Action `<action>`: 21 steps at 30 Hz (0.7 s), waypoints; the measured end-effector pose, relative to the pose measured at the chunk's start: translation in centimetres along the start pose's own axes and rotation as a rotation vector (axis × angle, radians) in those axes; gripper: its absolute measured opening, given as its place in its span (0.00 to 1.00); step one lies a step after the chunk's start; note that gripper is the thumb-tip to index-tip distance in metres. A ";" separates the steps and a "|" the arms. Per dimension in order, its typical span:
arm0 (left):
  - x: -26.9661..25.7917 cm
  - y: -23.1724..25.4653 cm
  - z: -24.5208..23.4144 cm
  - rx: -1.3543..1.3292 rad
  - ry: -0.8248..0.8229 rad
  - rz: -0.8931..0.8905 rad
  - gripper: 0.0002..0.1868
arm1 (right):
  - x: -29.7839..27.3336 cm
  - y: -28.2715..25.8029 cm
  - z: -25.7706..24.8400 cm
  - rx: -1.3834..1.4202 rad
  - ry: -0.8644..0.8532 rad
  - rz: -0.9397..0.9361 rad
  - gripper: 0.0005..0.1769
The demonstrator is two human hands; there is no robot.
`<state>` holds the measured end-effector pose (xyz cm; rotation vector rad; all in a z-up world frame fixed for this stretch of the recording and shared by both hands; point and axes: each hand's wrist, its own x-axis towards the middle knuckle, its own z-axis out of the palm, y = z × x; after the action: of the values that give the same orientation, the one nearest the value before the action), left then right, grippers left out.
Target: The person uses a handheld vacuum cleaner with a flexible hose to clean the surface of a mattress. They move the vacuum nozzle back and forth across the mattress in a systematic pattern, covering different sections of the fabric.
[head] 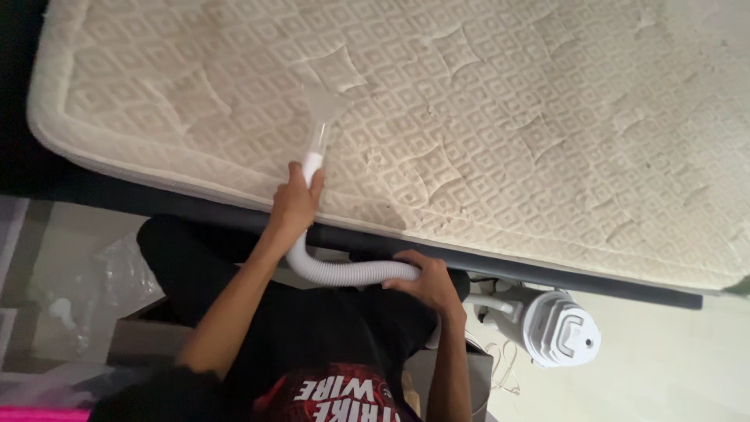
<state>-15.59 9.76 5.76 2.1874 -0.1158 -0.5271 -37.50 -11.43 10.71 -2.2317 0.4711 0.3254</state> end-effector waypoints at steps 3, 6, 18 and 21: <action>0.8 -1.3 -0.2 0.009 -0.024 -0.020 0.28 | 0.6 -0.5 0.6 -0.010 -0.037 -0.035 0.34; 5.8 -2.3 1.2 -0.015 0.084 0.119 0.34 | 1.2 -0.8 1.0 -0.066 0.047 -0.009 0.33; 14.7 1.3 2.3 0.026 0.153 0.106 0.35 | 2.4 -3.8 1.0 -0.110 0.205 0.097 0.31; 9.5 -0.8 0.4 0.071 0.210 0.229 0.31 | 2.2 -2.7 1.0 -0.152 0.226 -0.249 0.33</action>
<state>-7.25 7.46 1.81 2.2475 -0.2712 -0.1653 -34.46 -9.52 11.06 -2.4565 0.2877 -0.0232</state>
